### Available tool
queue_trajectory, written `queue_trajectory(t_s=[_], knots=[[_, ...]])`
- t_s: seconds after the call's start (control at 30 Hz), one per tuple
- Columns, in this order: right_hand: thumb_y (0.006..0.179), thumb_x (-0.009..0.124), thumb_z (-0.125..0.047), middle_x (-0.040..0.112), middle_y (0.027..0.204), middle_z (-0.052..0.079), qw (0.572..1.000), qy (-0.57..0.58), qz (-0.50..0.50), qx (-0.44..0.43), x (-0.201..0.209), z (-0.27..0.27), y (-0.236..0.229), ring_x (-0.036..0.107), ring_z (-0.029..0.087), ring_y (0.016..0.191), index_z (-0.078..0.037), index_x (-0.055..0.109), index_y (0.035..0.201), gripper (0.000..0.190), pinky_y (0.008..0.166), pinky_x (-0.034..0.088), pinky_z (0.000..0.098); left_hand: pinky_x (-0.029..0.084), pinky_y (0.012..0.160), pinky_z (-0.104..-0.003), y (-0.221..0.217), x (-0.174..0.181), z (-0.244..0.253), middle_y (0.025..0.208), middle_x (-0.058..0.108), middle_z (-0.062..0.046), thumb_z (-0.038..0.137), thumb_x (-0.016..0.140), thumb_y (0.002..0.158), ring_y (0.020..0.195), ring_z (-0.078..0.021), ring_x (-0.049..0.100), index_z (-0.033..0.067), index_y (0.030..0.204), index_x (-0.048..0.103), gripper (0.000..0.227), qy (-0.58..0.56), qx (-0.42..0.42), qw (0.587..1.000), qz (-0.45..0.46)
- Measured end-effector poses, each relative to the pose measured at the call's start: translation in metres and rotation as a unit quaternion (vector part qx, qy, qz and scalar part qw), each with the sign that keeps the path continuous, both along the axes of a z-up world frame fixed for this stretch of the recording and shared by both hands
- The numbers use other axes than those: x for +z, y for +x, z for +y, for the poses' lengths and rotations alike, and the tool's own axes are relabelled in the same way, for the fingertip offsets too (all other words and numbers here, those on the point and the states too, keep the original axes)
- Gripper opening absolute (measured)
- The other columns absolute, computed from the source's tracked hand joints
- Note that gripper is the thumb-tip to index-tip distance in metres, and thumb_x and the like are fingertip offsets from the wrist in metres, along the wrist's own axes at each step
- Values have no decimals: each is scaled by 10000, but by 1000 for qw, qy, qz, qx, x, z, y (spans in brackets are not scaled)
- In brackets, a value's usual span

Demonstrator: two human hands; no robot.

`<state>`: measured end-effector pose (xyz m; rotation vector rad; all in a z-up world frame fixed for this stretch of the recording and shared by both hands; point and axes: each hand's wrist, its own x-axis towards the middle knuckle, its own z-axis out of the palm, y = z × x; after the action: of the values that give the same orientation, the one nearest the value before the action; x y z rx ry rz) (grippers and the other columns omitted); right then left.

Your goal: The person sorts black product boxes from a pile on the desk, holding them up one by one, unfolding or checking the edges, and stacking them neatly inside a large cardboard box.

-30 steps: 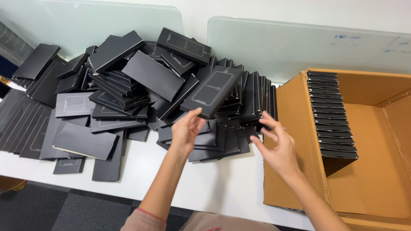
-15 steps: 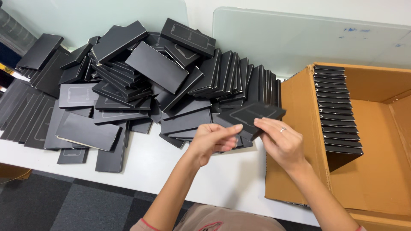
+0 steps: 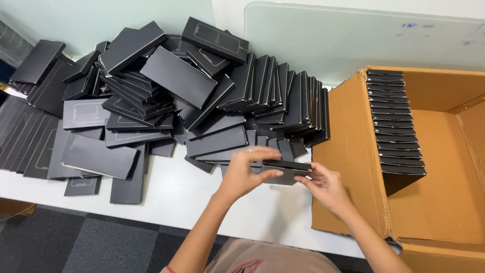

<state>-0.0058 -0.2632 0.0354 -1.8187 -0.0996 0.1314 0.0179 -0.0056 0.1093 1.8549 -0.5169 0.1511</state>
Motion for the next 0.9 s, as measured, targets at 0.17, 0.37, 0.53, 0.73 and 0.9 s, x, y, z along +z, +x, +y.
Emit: queue_trajectory(t_s=[0.17,0.37,0.53,0.73,0.9], knots=[[884,723,-78,791,1016,78,998,-47,30,32,8,8,-3,749,128,923,-46,702,1203,321,781,607,283,583,804,-350,-6,-23,-4,1033,788,-146,158,831,793,884,-257,769,64,1105,779,329,42,-1,987,157],[861,787,-207,794,1132,71,980,-187,-24,61,44,18,-5,725,204,890,-119,722,1261,415,743,579,333,572,783,-347,-10,-58,-5,1034,778,-164,140,824,792,877,-279,757,58,1111,778,333,66,2,987,147],[870,732,-173,797,1089,91,970,-205,-98,88,35,24,1,758,225,865,-89,777,1118,266,665,604,334,574,764,-349,-14,-72,-6,1011,782,-156,157,834,781,864,-278,753,73,1100,787,333,57,31,985,160],[888,704,-95,776,1070,127,945,-208,-225,116,15,16,7,746,285,890,-49,755,1120,242,771,597,350,565,787,-369,-13,-73,-1,1039,773,-160,234,849,788,934,-282,739,81,1110,788,361,67,21,984,163],[898,686,-84,785,997,131,955,-221,-162,111,16,13,10,738,278,815,-53,752,1122,236,724,587,359,555,796,-364,-14,-67,-1,1057,780,-162,293,837,802,929,-284,731,90,1127,785,386,69,7,987,142]])
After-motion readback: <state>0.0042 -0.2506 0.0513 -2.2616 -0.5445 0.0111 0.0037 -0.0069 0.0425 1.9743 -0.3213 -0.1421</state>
